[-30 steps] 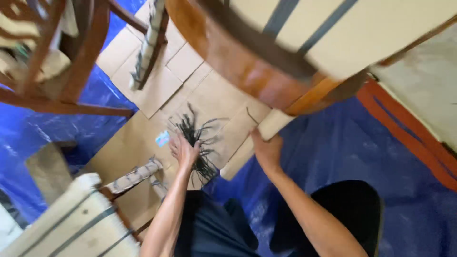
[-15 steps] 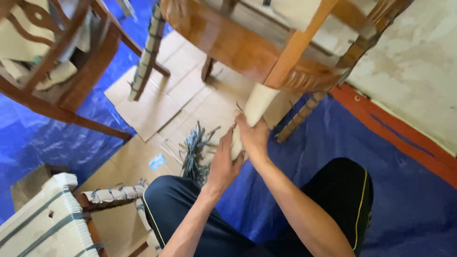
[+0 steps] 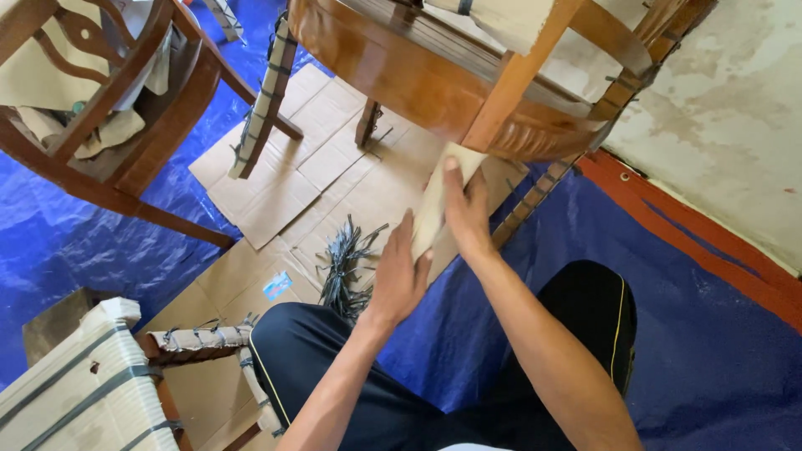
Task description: Wrapping the legs of a wooden chair with protective padding and securing it with plastic straps.
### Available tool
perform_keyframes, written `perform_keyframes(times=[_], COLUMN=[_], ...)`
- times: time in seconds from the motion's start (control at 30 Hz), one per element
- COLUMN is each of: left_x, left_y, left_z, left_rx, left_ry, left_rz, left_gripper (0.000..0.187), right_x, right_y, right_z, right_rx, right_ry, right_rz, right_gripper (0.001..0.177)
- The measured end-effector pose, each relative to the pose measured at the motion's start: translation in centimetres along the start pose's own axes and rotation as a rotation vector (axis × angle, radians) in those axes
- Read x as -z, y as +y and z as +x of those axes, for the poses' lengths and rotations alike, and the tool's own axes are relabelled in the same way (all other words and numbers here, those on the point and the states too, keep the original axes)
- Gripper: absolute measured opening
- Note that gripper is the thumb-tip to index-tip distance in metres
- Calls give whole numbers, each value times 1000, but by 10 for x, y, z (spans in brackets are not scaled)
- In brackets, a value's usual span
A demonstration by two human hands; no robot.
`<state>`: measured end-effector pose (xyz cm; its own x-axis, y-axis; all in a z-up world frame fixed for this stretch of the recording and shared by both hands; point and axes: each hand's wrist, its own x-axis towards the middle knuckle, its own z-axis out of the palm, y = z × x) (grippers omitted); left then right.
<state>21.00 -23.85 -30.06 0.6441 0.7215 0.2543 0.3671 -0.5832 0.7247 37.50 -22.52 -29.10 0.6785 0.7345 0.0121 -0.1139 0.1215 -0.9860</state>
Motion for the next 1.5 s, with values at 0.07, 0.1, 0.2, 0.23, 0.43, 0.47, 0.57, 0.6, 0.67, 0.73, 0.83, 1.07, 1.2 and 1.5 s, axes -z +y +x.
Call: perform_keyframes(times=[0.07,0.1,0.2,0.23,0.43,0.47,0.57,0.6,0.67,0.73,0.83,1.07,1.2,1.5], left_x=[-5,-8,-11,-11,-12,-9,-9,-11,-15,-13,-15,-13,-21,-21], left_y=[11,17,29,30,31,38,35,32,26,35,42,50,38,39], left_z=[12,22,41,46,46,52,53,54,58,62,70,82,88,91], left_rx=[-96,-95,-104,-62,-15,-7,11,10,49,-3,-142,-82,-105,-54], left_ry=[117,118,184,157,176,183,160,161,135,174,280,233,281,260], left_rz=[118,116,125,118,122,91,104,102,105,120,163,114,140,88], left_gripper=[71,71,70,69,67,65,62,62,63,71,81,65,57,51], right_x=[2,6,16,19,25,24,20,21,22,28,36,53,57,54], right_y=[-1,0,4,3,4,0,-11,-10,-9,-2,2,-20,-30,-28], right_z=[2,5,6,7,3,5,-2,-4,-8,-10,-13,-20,-23,-8], right_rx=[34,34,-32,-38,-91,-110,-95,-94,44,89,153,285,289,217], right_ry=[-39,-40,-63,-63,-69,-64,-55,-54,-53,-45,-22,29,52,64], right_rz=[71,68,25,-16,-33,-28,-30,-32,-42,-80,-161,-338,-303,-430], right_gripper=[39,39,39,39,44,44,42,42,40,39,37,26,23,11])
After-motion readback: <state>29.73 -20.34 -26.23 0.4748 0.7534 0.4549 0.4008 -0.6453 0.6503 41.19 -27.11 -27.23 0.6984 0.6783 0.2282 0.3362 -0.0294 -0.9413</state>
